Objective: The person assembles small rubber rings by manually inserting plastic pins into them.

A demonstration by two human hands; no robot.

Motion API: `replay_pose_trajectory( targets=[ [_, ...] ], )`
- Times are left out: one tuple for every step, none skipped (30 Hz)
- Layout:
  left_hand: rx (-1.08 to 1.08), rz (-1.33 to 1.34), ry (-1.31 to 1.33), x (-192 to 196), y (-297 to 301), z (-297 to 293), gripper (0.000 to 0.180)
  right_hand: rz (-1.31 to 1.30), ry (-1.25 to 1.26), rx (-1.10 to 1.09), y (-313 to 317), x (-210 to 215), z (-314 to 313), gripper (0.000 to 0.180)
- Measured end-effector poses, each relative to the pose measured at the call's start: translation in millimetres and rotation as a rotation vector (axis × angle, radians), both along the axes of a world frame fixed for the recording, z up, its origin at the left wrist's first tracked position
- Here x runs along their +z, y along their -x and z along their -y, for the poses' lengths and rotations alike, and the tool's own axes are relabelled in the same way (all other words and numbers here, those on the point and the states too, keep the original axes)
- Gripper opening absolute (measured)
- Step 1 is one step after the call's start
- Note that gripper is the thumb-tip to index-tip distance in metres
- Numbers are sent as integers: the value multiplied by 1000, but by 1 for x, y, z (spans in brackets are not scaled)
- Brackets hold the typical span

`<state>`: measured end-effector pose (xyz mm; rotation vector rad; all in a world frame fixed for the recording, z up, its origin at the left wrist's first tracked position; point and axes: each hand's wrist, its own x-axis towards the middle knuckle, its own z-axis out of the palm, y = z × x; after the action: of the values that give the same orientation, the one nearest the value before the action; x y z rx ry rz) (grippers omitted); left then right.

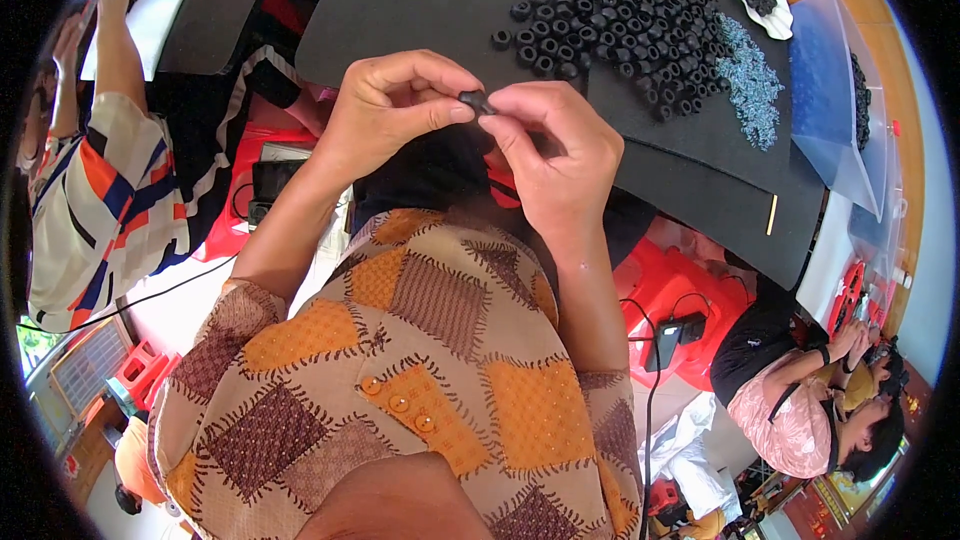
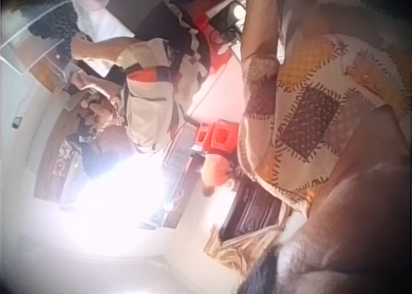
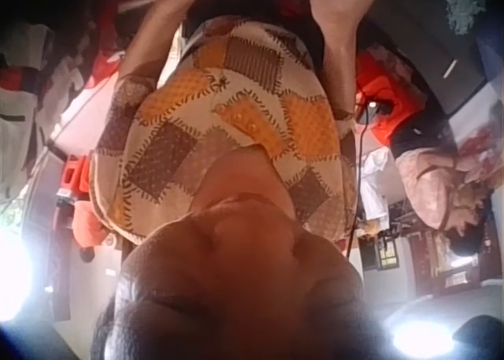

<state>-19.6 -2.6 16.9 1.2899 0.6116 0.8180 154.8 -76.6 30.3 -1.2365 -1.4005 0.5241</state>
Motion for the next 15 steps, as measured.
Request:
replay_pose_trajectory(
  targets=[
    [-10,2,68,0,0,0,17,-71,63,-15,1,-1,-1,17],
    [-10,1,73,-2,1,-1,17,-142,127,-29,2,-2,-1,17],
    [1,-40,30,-4,3,-3,17,-143,132,-30,2,-6,-3,17],
    [14,-82,-18,-4,4,-3,16,-126,137,-13,2,-9,-4,16],
    [17,-84,-16,-6,6,-4,16,-108,142,4,3,-12,-5,15],
    [23,-75,-65,-9,7,-4,16,-110,144,7,4,-13,-6,15],
    [29,-67,-114,-11,8,-4,16,-120,178,11,6,-14,-7,15],
    [31,-69,-113,-11,10,-4,16,-130,211,15,8,-15,-8,16],
    [36,-100,-126,-12,11,-5,16,-131,214,18,10,-17,-9,16],
    [39,-130,-140,-12,13,-5,16,-143,218,17,12,-20,-11,16],
    [40,-131,-138,-10,14,-6,16,-153,222,16,13,-22,-12,17],
    [40,-146,-140,-8,15,-6,16,-154,224,17,14,-24,-13,17],
    [39,-162,-142,-6,16,-7,16,-163,214,23,14,-25,-15,17],
    [40,-162,-140,-5,16,-8,16,-173,205,28,15,-26,-15,17],
    [43,-187,-155,-4,16,-9,16,-173,208,28,15,-26,-16,17]
  ],
)
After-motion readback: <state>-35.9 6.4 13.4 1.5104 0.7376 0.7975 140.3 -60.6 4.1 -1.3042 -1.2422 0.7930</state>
